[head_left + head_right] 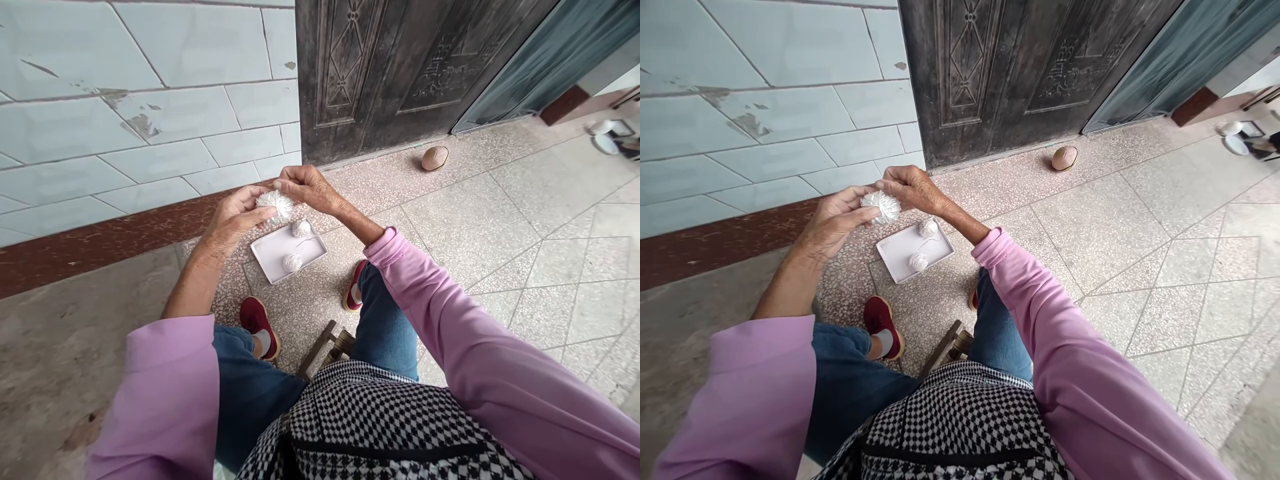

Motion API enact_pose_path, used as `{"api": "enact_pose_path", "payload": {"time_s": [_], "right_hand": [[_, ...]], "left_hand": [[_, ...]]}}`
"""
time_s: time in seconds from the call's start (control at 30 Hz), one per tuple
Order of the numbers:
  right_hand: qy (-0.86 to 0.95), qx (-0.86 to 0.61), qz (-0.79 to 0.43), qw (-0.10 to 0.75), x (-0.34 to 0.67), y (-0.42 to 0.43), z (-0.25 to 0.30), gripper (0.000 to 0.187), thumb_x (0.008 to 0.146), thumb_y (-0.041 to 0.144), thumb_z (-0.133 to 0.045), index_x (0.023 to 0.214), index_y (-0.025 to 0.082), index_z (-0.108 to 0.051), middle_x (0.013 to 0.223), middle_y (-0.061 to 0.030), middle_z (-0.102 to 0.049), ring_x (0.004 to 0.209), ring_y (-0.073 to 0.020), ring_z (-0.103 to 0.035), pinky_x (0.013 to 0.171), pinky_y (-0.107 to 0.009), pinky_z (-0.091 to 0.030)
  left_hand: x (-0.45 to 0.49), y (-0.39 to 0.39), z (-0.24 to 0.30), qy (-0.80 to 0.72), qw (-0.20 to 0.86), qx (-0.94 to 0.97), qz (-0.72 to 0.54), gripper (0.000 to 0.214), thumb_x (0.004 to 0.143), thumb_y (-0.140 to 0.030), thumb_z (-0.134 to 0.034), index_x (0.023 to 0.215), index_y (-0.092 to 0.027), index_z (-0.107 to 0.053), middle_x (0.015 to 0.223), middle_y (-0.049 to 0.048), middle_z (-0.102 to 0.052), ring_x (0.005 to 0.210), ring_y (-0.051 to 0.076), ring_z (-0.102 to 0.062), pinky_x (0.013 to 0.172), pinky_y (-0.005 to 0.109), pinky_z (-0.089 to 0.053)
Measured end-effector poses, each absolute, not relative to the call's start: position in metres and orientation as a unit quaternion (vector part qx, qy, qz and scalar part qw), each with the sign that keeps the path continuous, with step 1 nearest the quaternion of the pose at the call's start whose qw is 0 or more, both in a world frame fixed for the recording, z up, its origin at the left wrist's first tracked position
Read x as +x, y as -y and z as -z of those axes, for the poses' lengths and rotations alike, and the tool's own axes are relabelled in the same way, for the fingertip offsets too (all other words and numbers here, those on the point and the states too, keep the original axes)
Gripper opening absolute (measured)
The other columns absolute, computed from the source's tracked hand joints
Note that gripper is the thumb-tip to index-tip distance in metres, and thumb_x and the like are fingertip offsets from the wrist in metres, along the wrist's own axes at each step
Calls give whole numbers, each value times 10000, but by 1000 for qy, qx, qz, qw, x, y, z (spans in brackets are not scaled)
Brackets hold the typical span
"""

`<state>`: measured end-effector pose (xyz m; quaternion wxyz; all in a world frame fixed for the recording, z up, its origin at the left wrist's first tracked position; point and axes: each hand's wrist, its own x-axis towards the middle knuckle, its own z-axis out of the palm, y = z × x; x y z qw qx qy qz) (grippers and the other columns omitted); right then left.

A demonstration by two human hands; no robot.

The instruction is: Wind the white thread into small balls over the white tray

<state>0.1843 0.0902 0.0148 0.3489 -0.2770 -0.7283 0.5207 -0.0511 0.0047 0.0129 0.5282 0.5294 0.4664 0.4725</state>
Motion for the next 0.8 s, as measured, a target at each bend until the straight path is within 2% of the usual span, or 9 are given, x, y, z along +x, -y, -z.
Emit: {"api": "enact_pose_path", "payload": {"time_s": [0.1, 0.2, 0.27, 0.43, 0.53, 0.67, 0.8], "right_hand": [[709, -287, -539, 352, 185, -90, -20, 674, 1254, 648, -915, 878, 242, -529, 801, 55, -471, 777, -135, -395, 665, -249, -344], [678, -306, -561, 364, 177, -86, -23, 693, 1254, 689, -898, 878, 253, -513, 770, 69, -434, 764, -132, -391, 652, -239, -344], [662, -314, -571, 371, 172, -83, -23, 690, 1276, 693, -863, 869, 262, -511, 734, 77, -404, 745, -133, -380, 634, -243, -332], [661, -305, -602, 328, 176, -78, -23, 586, 1287, 707, -852, 967, 255, -660, 656, 96, -370, 677, -158, -301, 542, -285, -242], [664, -297, -620, 296, 182, -83, -17, 542, 1324, 694, -800, 1040, 249, -680, 636, 113, -356, 636, -154, -262, 518, -282, -209], [694, -274, -604, 280, 181, -93, -1, 501, 1410, 569, -655, 1048, 222, -651, 646, 131, -341, 595, -122, -248, 530, -244, -204], [753, -242, -556, 254, 176, -86, 4, 374, 1377, 276, -636, 1018, 183, -680, 720, 96, -435, 669, -122, -334, 613, -236, -301]], "left_hand": [[-44, -3, -16, -415, 593, 487, -489, 697, 734, -475, -1171, 1305, -200, -880, 1158, 128, -882, 946, 262, -770, 736, 341, -627], [-38, -4, -19, -367, 640, 433, -518, 772, 673, -454, -1212, 1332, -207, -896, 1221, 129, -881, 1031, 276, -785, 800, 357, -689], [-37, -6, -22, -342, 646, 409, -546, 775, 631, -407, -1212, 1317, -212, -907, 1226, 129, -876, 1035, 277, -777, 786, 352, -694], [-44, -8, -35, -328, 606, 297, -661, 553, 576, -330, -1166, 1007, -211, -841, 1103, 115, -865, 966, 245, -751, 763, 328, -711], [-53, -8, -40, -324, 581, 271, -696, 555, 569, -296, -1159, 996, -228, -812, 1074, 94, -862, 958, 237, -743, 777, 333, -710], [-66, -11, -40, -330, 550, 261, -722, 598, 574, -258, -1139, 1060, -236, -792, 1127, 85, -865, 1056, 246, -754, 853, 342, -708], [-76, -19, -28, -384, 520, 306, -699, 732, 500, -289, -1149, 1089, -253, -715, 1127, 66, -835, 1160, 282, -739, 940, 395, -683]]}}
